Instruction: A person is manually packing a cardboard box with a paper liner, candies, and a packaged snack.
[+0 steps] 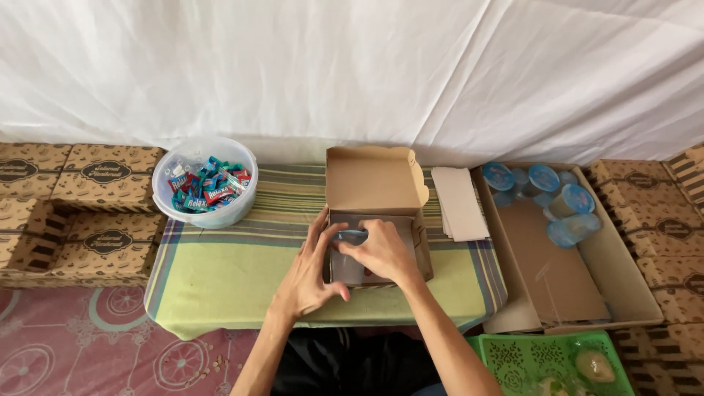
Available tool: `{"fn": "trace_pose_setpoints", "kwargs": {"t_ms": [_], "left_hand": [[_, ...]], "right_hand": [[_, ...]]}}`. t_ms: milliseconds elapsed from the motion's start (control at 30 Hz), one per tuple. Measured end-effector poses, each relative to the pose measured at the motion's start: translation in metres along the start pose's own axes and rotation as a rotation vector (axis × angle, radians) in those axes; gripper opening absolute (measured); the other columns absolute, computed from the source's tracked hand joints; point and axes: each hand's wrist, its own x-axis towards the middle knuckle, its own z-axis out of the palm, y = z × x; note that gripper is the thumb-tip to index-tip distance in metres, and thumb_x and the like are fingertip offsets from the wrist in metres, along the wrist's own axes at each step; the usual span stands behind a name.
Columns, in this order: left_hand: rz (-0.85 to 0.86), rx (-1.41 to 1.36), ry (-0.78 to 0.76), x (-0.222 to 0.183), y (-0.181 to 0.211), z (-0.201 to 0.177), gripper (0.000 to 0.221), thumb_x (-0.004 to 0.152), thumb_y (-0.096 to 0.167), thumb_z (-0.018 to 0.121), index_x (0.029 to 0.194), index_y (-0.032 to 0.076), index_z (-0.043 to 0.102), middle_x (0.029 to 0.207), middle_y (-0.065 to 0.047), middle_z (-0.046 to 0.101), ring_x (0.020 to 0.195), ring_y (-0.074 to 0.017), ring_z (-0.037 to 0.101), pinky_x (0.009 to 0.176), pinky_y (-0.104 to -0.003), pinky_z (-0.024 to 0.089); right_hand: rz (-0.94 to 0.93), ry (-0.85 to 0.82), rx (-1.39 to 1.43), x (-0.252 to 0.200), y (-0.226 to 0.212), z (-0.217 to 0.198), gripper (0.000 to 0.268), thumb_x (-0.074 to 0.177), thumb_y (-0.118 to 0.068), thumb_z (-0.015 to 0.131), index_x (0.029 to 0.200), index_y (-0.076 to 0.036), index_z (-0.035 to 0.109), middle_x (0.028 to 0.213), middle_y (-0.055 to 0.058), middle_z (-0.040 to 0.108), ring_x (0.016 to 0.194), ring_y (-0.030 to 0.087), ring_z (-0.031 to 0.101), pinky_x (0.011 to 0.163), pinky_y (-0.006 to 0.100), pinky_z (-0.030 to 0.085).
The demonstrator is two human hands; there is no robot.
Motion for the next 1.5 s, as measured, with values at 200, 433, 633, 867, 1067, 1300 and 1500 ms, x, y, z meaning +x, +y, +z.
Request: {"fn": "trace_pose_setpoints", "kwargs": {"t_ms": [200, 433, 633, 867, 1067, 1300, 1500], "left_hand": [[-0.148, 0.042, -0.058, 0.002, -0.001, 0.005, 0.116, 0.051, 0.047, 0.100, 0.146, 0.020, 0.040, 0.165, -0.019, 0.017, 0.144, -0.0500, 0.038, 0.115, -0.072, 0.036], [-0.113, 0.045, -0.035, 0.003, -0.009, 0.008, 0.109, 0.052, 0.042, 0.100, 0.140, 0.014, 0.042, 0.162, -0.023, 0.023, 0.144, -0.0511, 0.037, 0.118, -0.069, 0.033], [-0.094, 0.030, 0.003, 0.005, -0.006, 0.012, 0.111, 0.050, 0.042, 0.102, 0.142, 0.018, 0.044, 0.160, -0.020, 0.028, 0.137, -0.0549, 0.043, 0.110, -0.069, 0.042], [-0.127, 0.089, -0.008, 0.008, -0.007, 0.016, 0.118, 0.049, 0.046, 0.102, 0.148, 0.022, 0.041, 0.161, -0.018, 0.024, 0.139, -0.0542, 0.041, 0.109, -0.069, 0.044], [-0.019, 0.038, 0.060, 0.003, -0.011, 0.019, 0.128, 0.044, 0.066, 0.091, 0.150, 0.018, 0.039, 0.167, -0.018, 0.010, 0.144, -0.0487, 0.038, 0.115, -0.066, 0.037], [0.023, -0.088, 0.438, 0.020, 0.062, 0.024, 0.060, 0.095, 0.037, 0.061, 0.141, 0.003, 0.042, 0.159, -0.021, 0.030, 0.152, -0.0401, 0.028, 0.123, -0.056, 0.027], [0.185, -0.535, 0.240, 0.082, 0.135, 0.077, 0.077, 0.104, 0.057, 0.031, 0.156, 0.003, 0.016, 0.168, -0.023, 0.012, 0.157, -0.0392, 0.018, 0.127, -0.053, 0.021]], "right_hand": [[-0.014, -0.008, -0.088, -0.019, -0.024, -0.009, 0.077, 0.080, -0.045, 0.080, 0.127, 0.013, 0.064, 0.116, 0.038, 0.068, 0.115, 0.048, 0.066, 0.089, 0.048, 0.057], [-0.010, -0.088, -0.094, -0.030, -0.023, -0.025, 0.084, 0.088, -0.050, 0.071, 0.142, 0.011, 0.050, 0.136, 0.041, 0.055, 0.132, 0.052, 0.052, 0.108, 0.057, 0.044], [-0.390, 0.428, 0.392, 0.009, 0.096, -0.048, 0.018, 0.094, -0.024, 0.071, 0.097, -0.006, 0.072, 0.081, 0.010, 0.068, 0.069, 0.016, 0.063, 0.068, 0.026, 0.049], [-0.535, 0.294, 0.934, -0.025, 0.140, -0.083, 0.025, 0.108, -0.014, 0.049, 0.086, -0.009, 0.040, 0.057, -0.001, 0.029, 0.049, 0.010, 0.030, 0.047, 0.021, 0.028], [-0.592, 0.334, 0.851, -0.025, 0.162, -0.079, 0.027, 0.090, -0.017, 0.053, 0.066, -0.011, 0.043, 0.063, 0.002, 0.037, 0.065, 0.016, 0.039, 0.066, 0.028, 0.035], [-0.755, 0.610, 0.592, -0.041, 0.073, -0.033, 0.048, 0.089, -0.028, 0.062, 0.130, -0.007, 0.048, 0.128, 0.009, 0.053, 0.125, 0.022, 0.049, 0.112, 0.039, 0.040], [-0.915, 0.502, 0.438, -0.028, 0.026, -0.028, 0.074, 0.110, -0.068, 0.014, 0.161, -0.016, 0.027, 0.175, 0.001, 0.010, 0.167, 0.021, 0.005, 0.140, 0.055, -0.003]]}}
